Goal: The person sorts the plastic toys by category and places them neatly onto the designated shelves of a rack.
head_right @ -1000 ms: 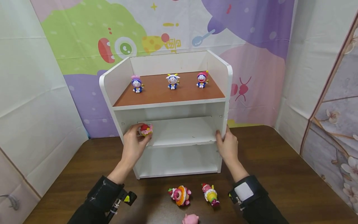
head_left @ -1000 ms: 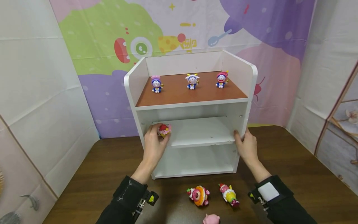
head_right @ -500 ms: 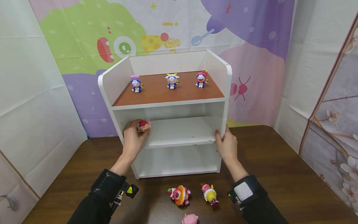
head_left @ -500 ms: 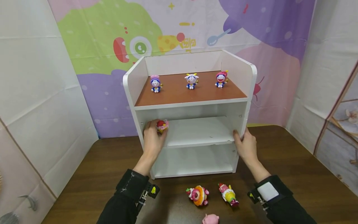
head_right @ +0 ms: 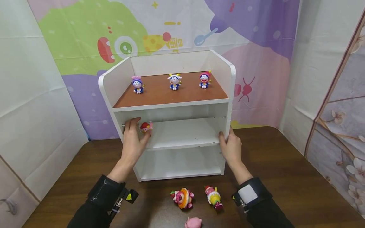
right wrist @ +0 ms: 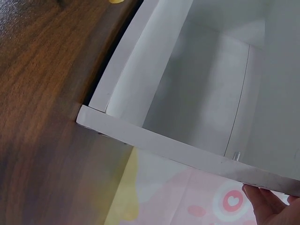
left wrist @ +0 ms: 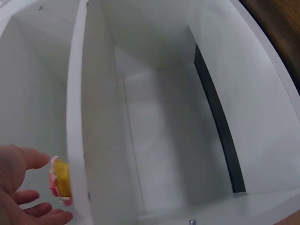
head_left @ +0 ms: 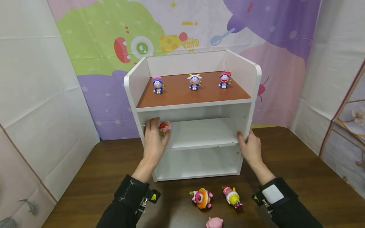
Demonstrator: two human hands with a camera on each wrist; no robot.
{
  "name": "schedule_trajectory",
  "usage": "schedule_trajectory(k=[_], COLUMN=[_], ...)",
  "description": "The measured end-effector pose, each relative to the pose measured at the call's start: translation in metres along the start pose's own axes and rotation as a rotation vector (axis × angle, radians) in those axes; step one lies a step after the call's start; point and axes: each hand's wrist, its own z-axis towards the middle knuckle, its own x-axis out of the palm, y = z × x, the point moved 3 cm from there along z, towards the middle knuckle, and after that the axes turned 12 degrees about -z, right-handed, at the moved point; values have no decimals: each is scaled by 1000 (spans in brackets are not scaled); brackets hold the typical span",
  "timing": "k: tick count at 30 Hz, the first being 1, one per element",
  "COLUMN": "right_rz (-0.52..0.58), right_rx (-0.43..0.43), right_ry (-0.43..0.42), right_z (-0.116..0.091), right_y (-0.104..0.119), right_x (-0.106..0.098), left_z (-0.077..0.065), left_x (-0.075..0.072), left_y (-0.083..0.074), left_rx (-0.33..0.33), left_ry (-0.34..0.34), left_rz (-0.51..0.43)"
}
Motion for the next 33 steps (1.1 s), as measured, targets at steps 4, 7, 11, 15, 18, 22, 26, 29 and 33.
schedule_trajectory(k=[4,7,11,15,18,22,26,29,33], right_rz=[6,5,3,1,4,8,7,8,5], right_rx=[-2,0,5,6,0,-2,0,0,0], right_ry=[2,6,9,6,5,8,10,6,0], right_z=[0,0,-1,-1,-1,-1,-1,-1,-1], right_y=[0,0,0,0,0,-1,-1,0,0], right_x=[1,1,1,1,1,1,1,1,1], left_z=[-8,-18,-31,-46,-56,-69,-84,-95,-106], left_x=[-7,-9,-9,-7,-5,3,14,22,33], left_y=[-7,-13,-27,-43,-52,-58,-55,-52,-48], left_rx=[104,178,267,336,357,363,353,333,331], left_ry=[-18,-11,24,77,135,244,417,585,775], left_rz=[0,7,13,17,18,13,23,27,43])
